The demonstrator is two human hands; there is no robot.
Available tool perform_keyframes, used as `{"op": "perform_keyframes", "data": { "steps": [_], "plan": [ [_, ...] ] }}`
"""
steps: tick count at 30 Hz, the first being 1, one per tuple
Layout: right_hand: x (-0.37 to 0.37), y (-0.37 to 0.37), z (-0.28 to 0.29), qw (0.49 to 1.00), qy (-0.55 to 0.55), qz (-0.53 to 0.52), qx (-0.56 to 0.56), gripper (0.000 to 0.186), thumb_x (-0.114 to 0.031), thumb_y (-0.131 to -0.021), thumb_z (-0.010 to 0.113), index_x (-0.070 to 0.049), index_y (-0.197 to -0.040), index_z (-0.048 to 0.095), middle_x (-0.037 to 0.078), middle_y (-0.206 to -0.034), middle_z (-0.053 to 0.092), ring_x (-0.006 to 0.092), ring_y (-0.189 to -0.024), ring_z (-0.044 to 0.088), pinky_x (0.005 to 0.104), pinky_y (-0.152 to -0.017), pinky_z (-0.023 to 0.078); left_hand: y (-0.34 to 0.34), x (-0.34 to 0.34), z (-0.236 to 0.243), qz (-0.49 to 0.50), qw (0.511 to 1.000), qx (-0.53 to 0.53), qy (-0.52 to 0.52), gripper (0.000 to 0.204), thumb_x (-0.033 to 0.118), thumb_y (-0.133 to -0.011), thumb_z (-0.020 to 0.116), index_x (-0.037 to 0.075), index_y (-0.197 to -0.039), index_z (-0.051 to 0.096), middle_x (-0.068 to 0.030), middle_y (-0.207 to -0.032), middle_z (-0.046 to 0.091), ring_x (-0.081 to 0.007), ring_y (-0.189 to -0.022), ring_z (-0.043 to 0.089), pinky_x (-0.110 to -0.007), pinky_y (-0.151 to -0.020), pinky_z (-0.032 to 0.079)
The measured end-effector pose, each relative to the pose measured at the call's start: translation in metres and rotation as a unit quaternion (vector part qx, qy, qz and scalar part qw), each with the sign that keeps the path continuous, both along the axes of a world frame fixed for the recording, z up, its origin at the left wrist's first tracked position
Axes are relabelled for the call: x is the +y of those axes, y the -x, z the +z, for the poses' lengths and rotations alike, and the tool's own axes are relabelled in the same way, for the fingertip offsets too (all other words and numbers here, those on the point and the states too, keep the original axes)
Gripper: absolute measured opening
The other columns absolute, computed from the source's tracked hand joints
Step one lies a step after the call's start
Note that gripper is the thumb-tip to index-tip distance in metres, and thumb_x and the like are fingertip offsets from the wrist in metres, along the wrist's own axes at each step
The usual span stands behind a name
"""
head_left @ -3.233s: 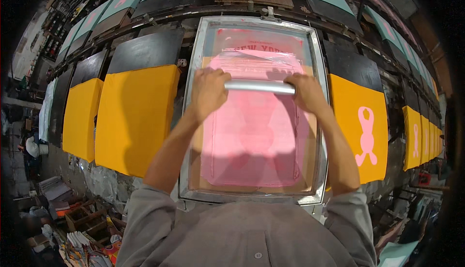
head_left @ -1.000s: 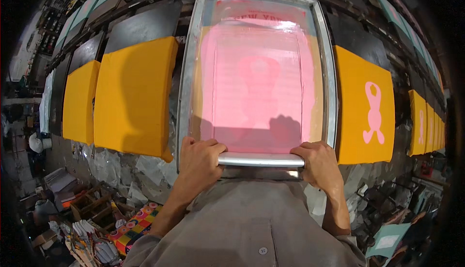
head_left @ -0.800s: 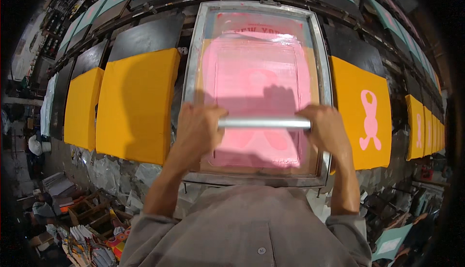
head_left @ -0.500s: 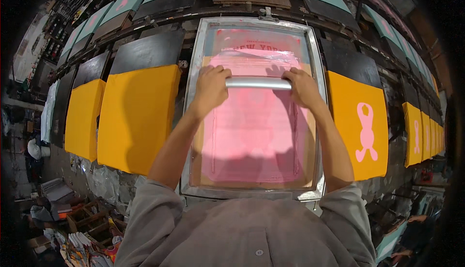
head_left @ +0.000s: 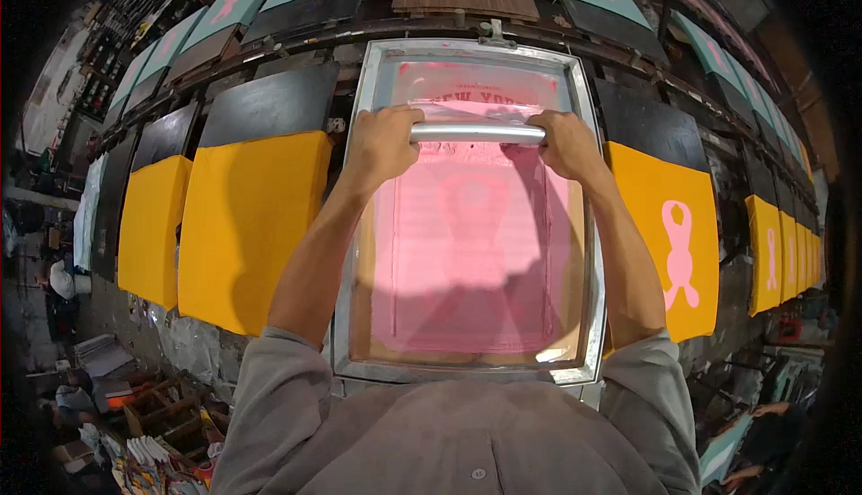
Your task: Manually applying ink to a screen printing frame and transferring the design to fabric, then preparing more ink.
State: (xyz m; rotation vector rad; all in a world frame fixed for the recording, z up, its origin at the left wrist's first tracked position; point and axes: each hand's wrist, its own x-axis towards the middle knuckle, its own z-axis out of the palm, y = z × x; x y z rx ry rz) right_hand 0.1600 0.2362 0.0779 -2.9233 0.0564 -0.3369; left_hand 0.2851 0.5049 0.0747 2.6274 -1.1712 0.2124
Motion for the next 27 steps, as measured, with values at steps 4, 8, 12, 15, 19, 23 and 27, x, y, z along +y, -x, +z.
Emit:
{"op": "perform_keyframes", "data": {
  "steps": [4,8,12,15,19,23,27],
  "plan": [
    [0.001,-0.002,-0.005,1.000,-0.002,0.013,0.024,0.033,0.001,-0.074,0.064,-0.009,-0.104,0.072,0.016,-0.096,0.070,0.0386,-0.091,0.067,0.0475,-0.080,0.054,-0.003,-0.001,-0.003,-0.002,1.000,-0.013,-0.003,0.027,0.008,-0.075,0.066,0.012,-0.102,0.069,-0.0096,-0.098,0.068,-0.0337,-0.092,0.066,-0.044,-0.082,0.054],
    [0.006,0.009,0.011,1.000,0.002,0.001,-0.001,0.033,0.002,-0.073,0.063,-0.009,-0.103,0.072,0.015,-0.095,0.069,0.0379,-0.089,0.066,0.0460,-0.079,0.054,0.008,0.009,0.009,-0.021,0.998,0.001,0.057,0.028,0.006,-0.072,0.065,0.012,-0.100,0.069,-0.0076,-0.094,0.068,-0.0285,-0.091,0.066,-0.045,-0.078,0.047],
    [0.027,0.061,0.031,1.000,-0.021,0.013,-0.013,0.035,0.003,-0.072,0.063,-0.006,-0.105,0.070,0.014,-0.100,0.069,0.0368,-0.094,0.065,0.0437,-0.081,0.053,0.051,0.037,0.029,-0.044,0.996,-0.017,0.070,0.029,0.007,-0.072,0.067,0.009,-0.101,0.068,-0.0083,-0.097,0.067,-0.0312,-0.092,0.063,-0.042,-0.079,0.044],
    [0.054,0.120,0.034,0.998,-0.044,0.038,-0.010,0.032,0.002,-0.071,0.066,-0.004,-0.102,0.071,0.014,-0.099,0.068,0.0357,-0.091,0.065,0.0437,-0.081,0.052,0.104,0.066,0.036,-0.072,0.996,0.009,0.052,0.029,0.006,-0.073,0.067,0.008,-0.102,0.069,-0.0090,-0.094,0.066,-0.0291,-0.090,0.063,-0.041,-0.082,0.039],
    [0.093,0.195,0.029,0.996,-0.077,0.043,0.018,0.036,0.000,-0.065,0.074,-0.003,-0.100,0.071,0.014,-0.096,0.068,0.0356,-0.089,0.065,0.0438,-0.081,0.051,0.185,0.104,0.031,-0.075,0.996,0.039,0.009,0.033,0.003,-0.072,0.069,0.008,-0.104,0.070,-0.0077,-0.098,0.067,-0.0265,-0.091,0.063,-0.040,-0.085,0.040],
    [0.120,0.245,0.012,0.993,-0.100,0.037,0.052,0.049,0.005,-0.054,0.074,-0.003,-0.102,0.069,0.013,-0.098,0.067,0.0343,-0.092,0.063,0.0439,-0.082,0.050,0.241,0.127,0.010,-0.057,0.993,0.100,0.018,0.039,-0.001,-0.067,0.071,0.008,-0.105,0.070,-0.0078,-0.100,0.066,-0.0262,-0.096,0.063,-0.041,-0.087,0.041],
    [0.139,0.270,-0.012,0.989,-0.084,0.022,0.117,0.058,0.007,-0.051,0.069,-0.004,-0.108,0.065,0.013,-0.108,0.064,0.0352,-0.101,0.059,0.0443,-0.091,0.046,0.269,0.134,-0.015,-0.050,0.988,0.148,-0.002,0.050,-0.002,-0.060,0.070,0.007,-0.108,0.064,-0.0065,-0.108,0.062,-0.0280,-0.104,0.057,-0.042,-0.092,0.040]
  ]
}}
